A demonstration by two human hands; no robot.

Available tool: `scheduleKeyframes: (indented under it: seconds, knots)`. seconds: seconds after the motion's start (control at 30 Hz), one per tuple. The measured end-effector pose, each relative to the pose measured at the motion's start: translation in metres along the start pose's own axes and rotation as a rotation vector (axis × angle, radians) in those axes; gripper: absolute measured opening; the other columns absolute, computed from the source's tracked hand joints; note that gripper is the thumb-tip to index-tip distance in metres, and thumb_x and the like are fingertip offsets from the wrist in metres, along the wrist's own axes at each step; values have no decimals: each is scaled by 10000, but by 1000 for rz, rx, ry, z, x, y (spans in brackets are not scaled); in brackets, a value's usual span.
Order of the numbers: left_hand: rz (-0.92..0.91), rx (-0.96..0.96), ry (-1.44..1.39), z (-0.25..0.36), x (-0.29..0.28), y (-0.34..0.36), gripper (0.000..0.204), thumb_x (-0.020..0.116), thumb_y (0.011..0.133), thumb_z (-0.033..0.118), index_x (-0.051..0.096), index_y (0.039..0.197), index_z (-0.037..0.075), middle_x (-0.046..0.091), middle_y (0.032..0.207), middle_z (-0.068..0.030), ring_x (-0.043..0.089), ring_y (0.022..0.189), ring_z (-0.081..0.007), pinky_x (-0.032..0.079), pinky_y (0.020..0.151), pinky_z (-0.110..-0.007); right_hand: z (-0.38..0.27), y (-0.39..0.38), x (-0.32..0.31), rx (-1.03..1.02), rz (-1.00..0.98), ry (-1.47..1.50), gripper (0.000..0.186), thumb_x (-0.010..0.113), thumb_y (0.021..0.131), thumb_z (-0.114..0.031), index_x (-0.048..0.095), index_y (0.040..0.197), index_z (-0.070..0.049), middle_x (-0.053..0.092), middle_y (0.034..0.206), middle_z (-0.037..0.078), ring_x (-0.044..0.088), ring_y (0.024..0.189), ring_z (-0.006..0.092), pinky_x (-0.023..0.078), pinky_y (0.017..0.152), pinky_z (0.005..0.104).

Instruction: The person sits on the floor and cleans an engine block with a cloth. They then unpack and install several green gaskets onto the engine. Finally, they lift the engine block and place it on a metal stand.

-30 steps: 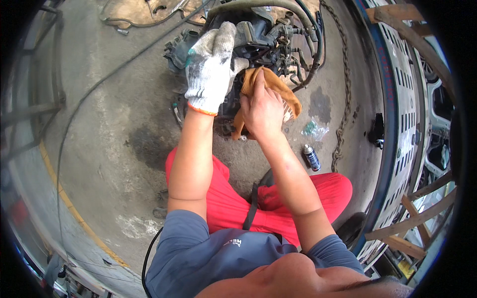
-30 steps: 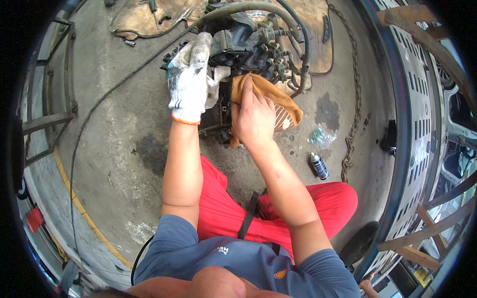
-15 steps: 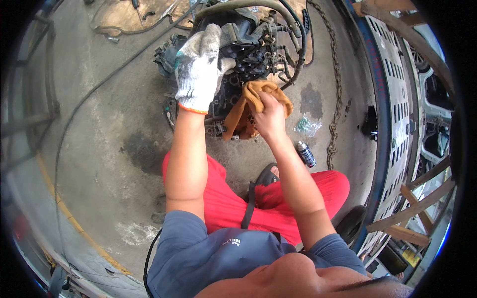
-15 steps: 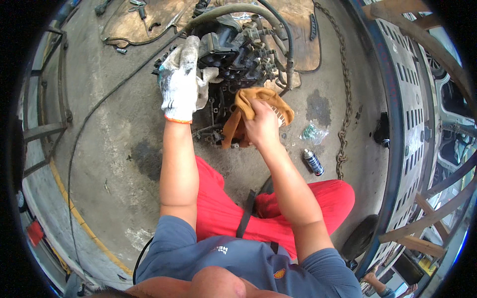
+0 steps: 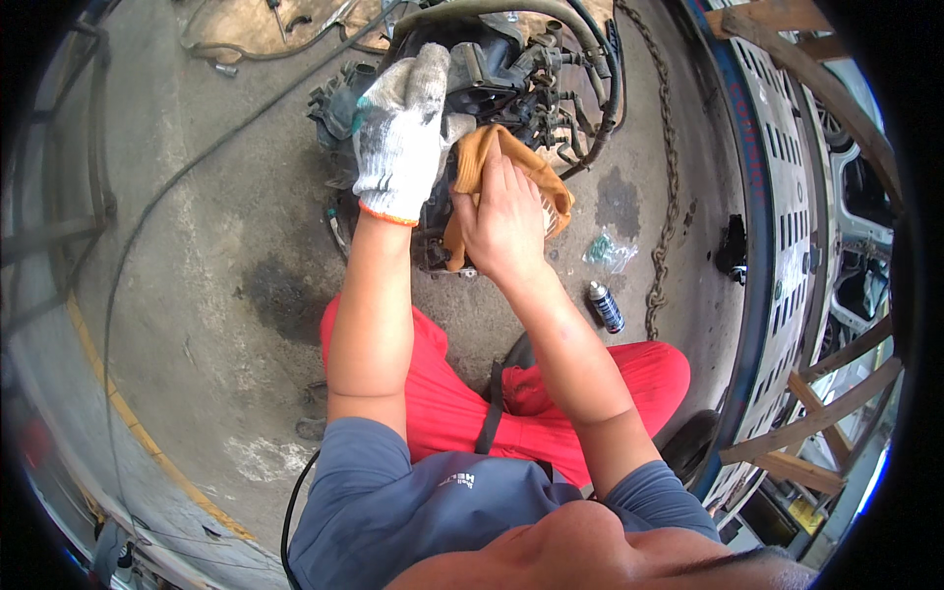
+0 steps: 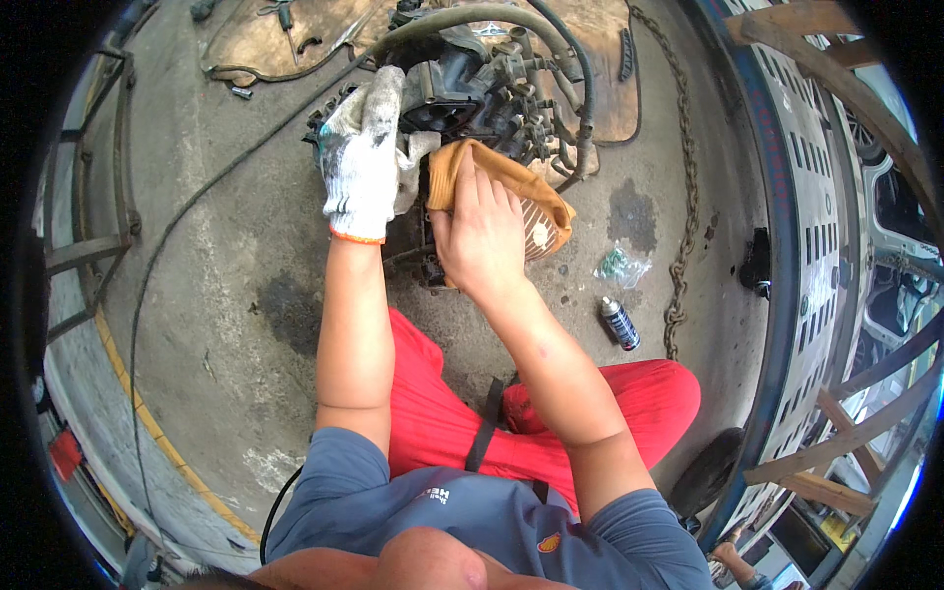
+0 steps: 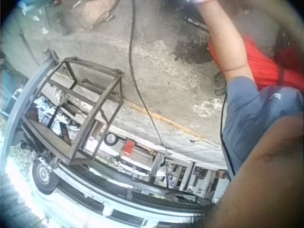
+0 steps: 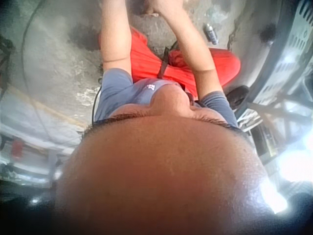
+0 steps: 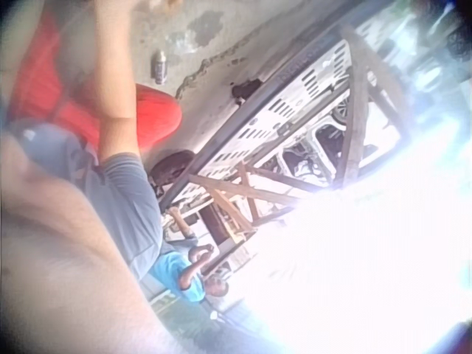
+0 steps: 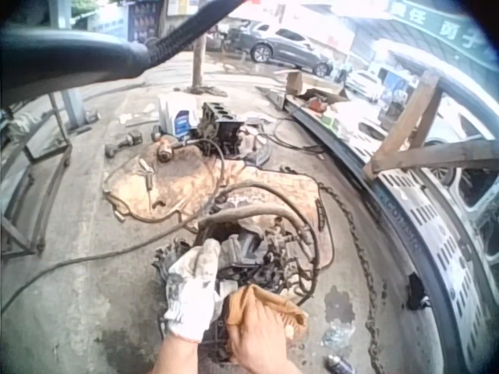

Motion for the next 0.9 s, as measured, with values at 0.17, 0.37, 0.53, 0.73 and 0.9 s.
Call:
scheduleKeyframes:
  seconds: [0.17, 0.37, 0.53, 0.73, 0.9]
  knots:
    - [19, -447, -126, 20, -2, 8, 305, 726, 988, 296, 702, 1119, 22, 726, 935, -164, 665, 808, -371, 561, 772, -397, -3, 7, -2, -3, 42, -69, 790, 685, 836, -164, 396, 1509, 132, 689, 1101, 209, 657, 1044, 364, 482, 996, 455]
    - [35, -267, -168, 17, 0, 4, 352, 834, 880, 127, 690, 1180, 13, 717, 1004, -166, 675, 849, -344, 568, 769, -394, 5, 35, -28, 132, -16, 12, 419, 703, 930, -237, 686, 1306, -53, 728, 981, 210, 692, 949, 408, 541, 866, 492]
    - [97, -136, -124, -6, 5, 7, 412, 671, 1040, 407, 710, 1040, -3, 649, 773, -27, 509, 496, -97, 573, 539, -300, 22, 19, -25, 140, 59, 175, 280, 720, 941, -236, 753, 1169, -76, 734, 1037, 204, 707, 955, 395, 563, 856, 462]
    - [95, 121, 44, 4, 4, 5, 423, 680, 1035, 380, 696, 1020, -42, 674, 839, -47, 578, 621, -120, 560, 546, -306, 70, -30, 5, 671, 33, 1302, 284, 566, 1078, -117, 642, 1328, -7, 728, 1203, 82, 709, 1117, 203, 586, 886, 340]
    - [138, 39, -84, -2, 10, 2, 407, 681, 1037, 374, 700, 1007, -31, 617, 778, -26, 522, 593, -92, 547, 524, -294, 58, 5, 15, 479, 201, 1090, 244, 657, 1039, -137, 671, 1224, 21, 741, 1103, 82, 700, 1005, 149, 558, 883, 296]
Point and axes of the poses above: each hand's wrist, its own y-axis towards the middle knuckle, its own x-axis out of the palm, z = x × y, the point moved 2 cm from there along y, towards the middle knuckle
